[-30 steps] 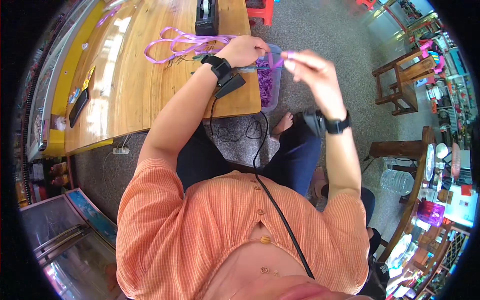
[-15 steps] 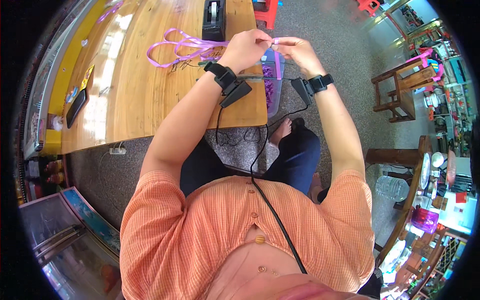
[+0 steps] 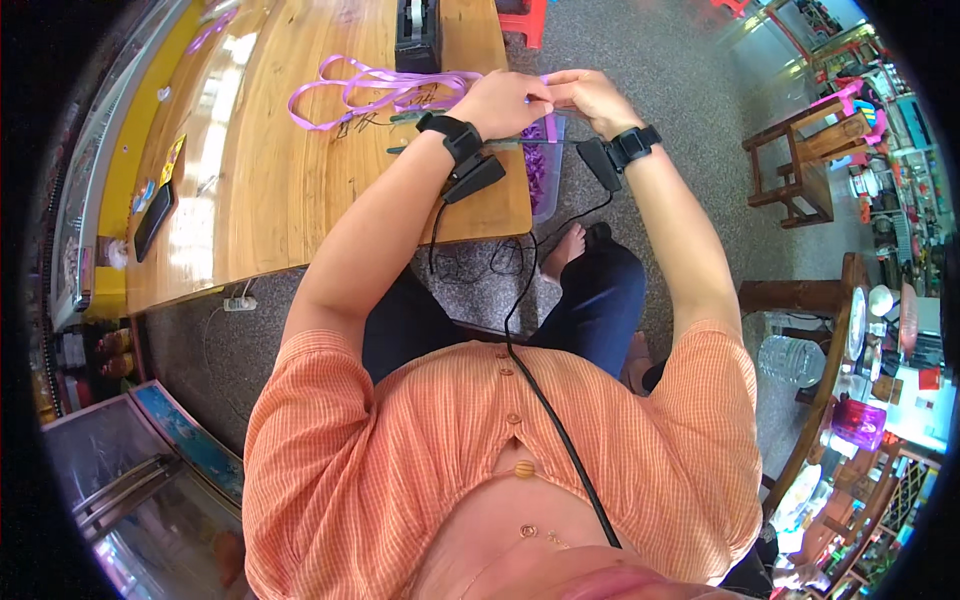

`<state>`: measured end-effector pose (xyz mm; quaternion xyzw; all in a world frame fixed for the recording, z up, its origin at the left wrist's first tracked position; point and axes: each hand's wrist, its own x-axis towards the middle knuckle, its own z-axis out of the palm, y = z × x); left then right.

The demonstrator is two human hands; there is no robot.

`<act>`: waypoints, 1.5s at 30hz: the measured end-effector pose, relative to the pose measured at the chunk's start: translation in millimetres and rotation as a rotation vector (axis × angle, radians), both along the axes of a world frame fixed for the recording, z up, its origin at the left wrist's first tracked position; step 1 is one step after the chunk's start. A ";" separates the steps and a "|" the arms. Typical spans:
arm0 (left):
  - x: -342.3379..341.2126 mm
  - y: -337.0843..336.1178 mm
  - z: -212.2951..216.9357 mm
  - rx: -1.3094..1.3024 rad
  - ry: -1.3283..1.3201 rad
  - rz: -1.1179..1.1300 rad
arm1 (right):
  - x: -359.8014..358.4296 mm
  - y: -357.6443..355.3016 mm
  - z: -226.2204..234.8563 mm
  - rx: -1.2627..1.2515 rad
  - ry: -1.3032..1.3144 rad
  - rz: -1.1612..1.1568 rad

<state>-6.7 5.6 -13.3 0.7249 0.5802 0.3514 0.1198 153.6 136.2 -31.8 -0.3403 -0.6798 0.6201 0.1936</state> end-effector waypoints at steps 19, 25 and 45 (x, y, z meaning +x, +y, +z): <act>-0.8 4.9 -9.1 -0.095 0.165 0.057 | 42.0 -83.5 -49.2 -0.249 0.207 0.075; -2.8 7.0 -10.2 -0.138 0.180 0.064 | 47.7 -112.3 -36.1 -0.244 0.145 -0.048; 0.1 -4.5 2.5 -0.065 0.003 0.007 | 50.2 -135.0 -19.8 -0.245 0.287 -0.177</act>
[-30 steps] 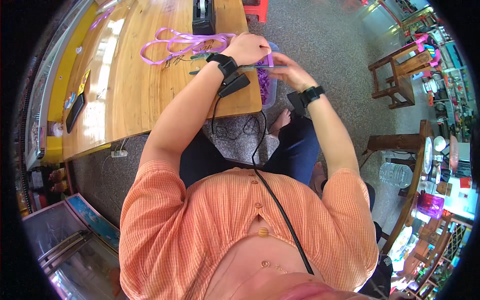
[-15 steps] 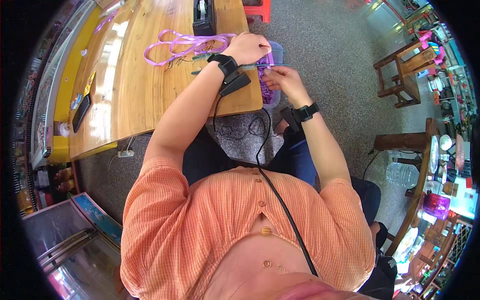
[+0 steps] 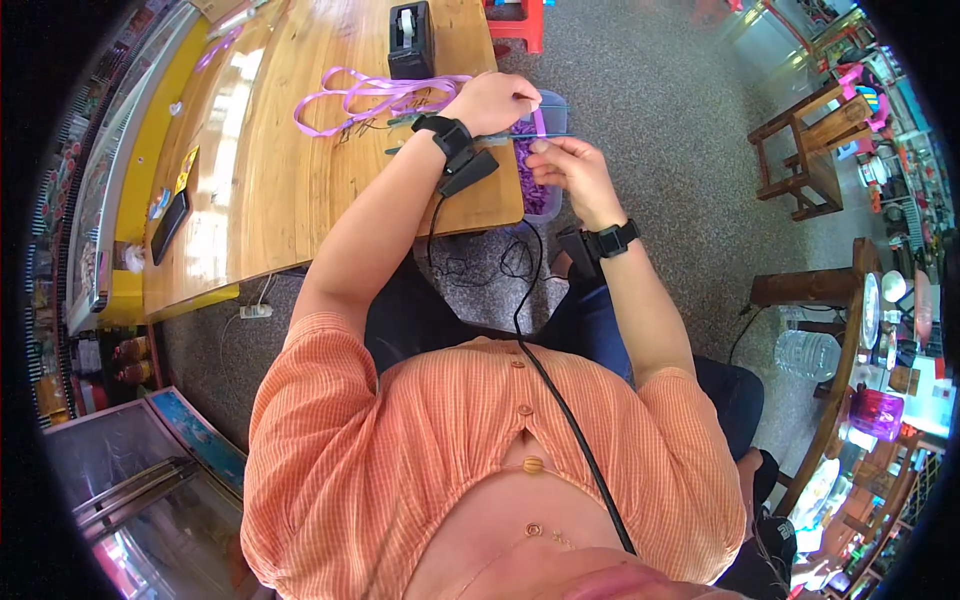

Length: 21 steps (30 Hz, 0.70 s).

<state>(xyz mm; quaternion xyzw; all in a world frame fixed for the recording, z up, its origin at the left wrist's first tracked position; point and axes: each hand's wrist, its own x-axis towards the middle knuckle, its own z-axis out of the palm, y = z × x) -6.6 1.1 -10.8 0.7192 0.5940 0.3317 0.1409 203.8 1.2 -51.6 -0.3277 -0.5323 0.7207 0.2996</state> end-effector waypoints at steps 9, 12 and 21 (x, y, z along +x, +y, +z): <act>11.3 -35.0 33.3 -0.602 -0.360 0.045 | 1.8 -2.6 -1.0 -0.063 0.036 -0.006; 3.7 -34.2 29.6 -0.736 -0.613 -0.024 | -0.2 -3.1 2.6 -0.066 0.026 -0.005; 13.4 -34.5 28.0 -0.916 -0.777 -0.171 | 1.8 0.1 6.3 -0.105 0.051 0.025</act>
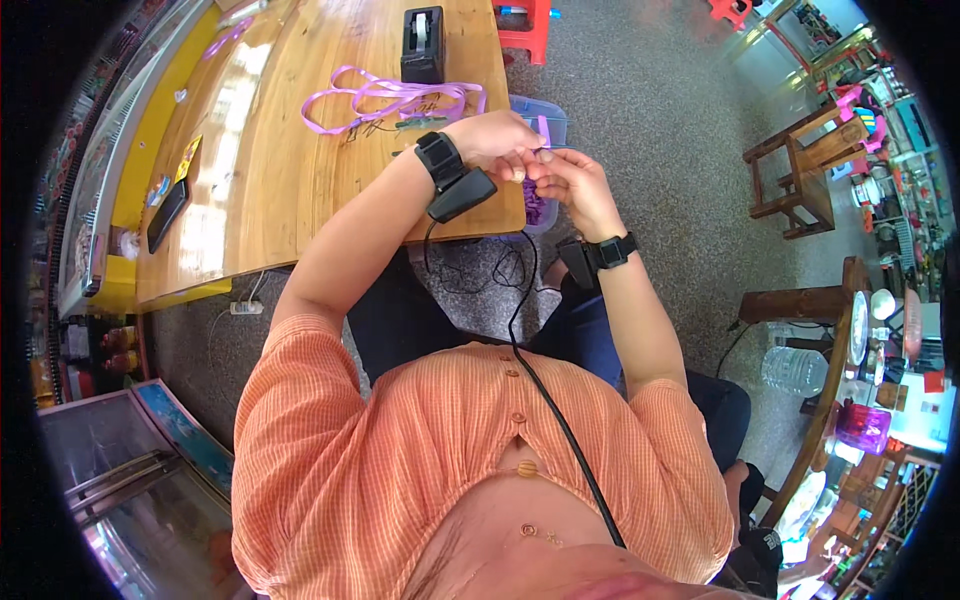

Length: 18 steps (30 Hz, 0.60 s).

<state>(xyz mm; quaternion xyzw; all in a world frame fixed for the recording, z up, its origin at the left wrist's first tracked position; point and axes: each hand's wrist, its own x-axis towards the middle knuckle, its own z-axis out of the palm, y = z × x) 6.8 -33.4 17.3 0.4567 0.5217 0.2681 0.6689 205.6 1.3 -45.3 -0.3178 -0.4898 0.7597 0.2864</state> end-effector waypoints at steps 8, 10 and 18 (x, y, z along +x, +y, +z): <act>2.2 -10.5 -11.0 0.078 -0.066 0.107 | 10.3 17.7 43.2 0.227 -0.270 0.096; 8.2 -11.8 -10.7 0.108 -0.063 0.139 | -0.7 27.9 76.0 0.324 -0.301 0.154; 8.3 -3.1 -39.9 0.271 -0.145 0.037 | -146.7 68.0 134.8 0.555 -0.480 0.339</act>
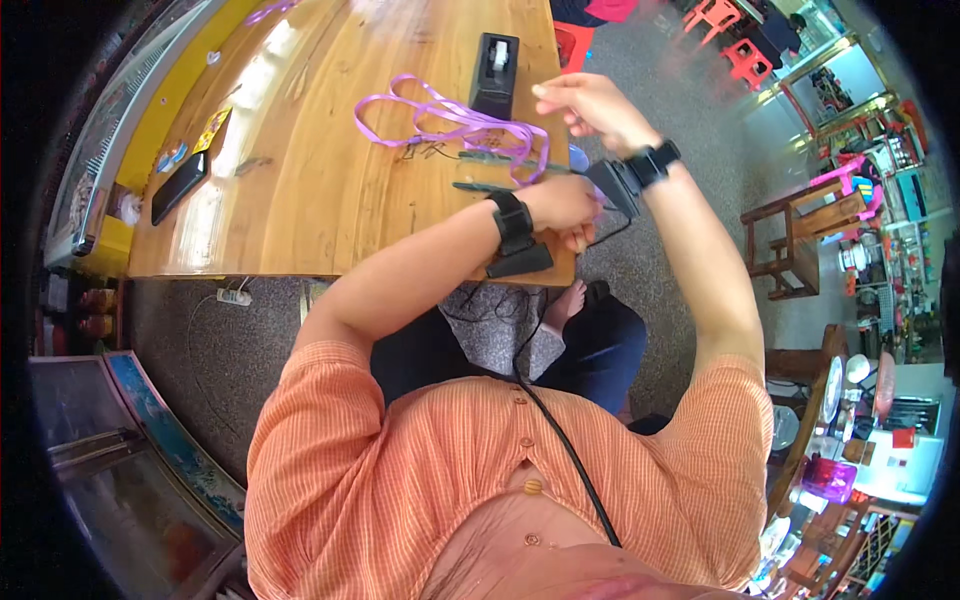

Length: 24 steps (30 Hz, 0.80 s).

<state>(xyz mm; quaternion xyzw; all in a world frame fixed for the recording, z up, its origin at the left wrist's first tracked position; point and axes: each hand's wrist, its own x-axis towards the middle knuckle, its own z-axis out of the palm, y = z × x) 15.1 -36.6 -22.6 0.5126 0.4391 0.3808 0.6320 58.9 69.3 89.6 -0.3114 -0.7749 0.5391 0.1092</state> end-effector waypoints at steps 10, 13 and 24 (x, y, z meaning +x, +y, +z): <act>3.2 43.4 -71.8 0.476 0.400 -0.093 | -85.0 18.0 -21.1 -0.125 -0.067 -0.146; 6.9 41.3 -63.3 0.481 0.495 -0.072 | -83.3 21.9 -23.9 -0.230 -0.017 -0.161; 10.3 3.9 -3.6 -0.110 0.077 0.072 | -47.0 -17.0 -13.6 -0.340 0.106 -0.098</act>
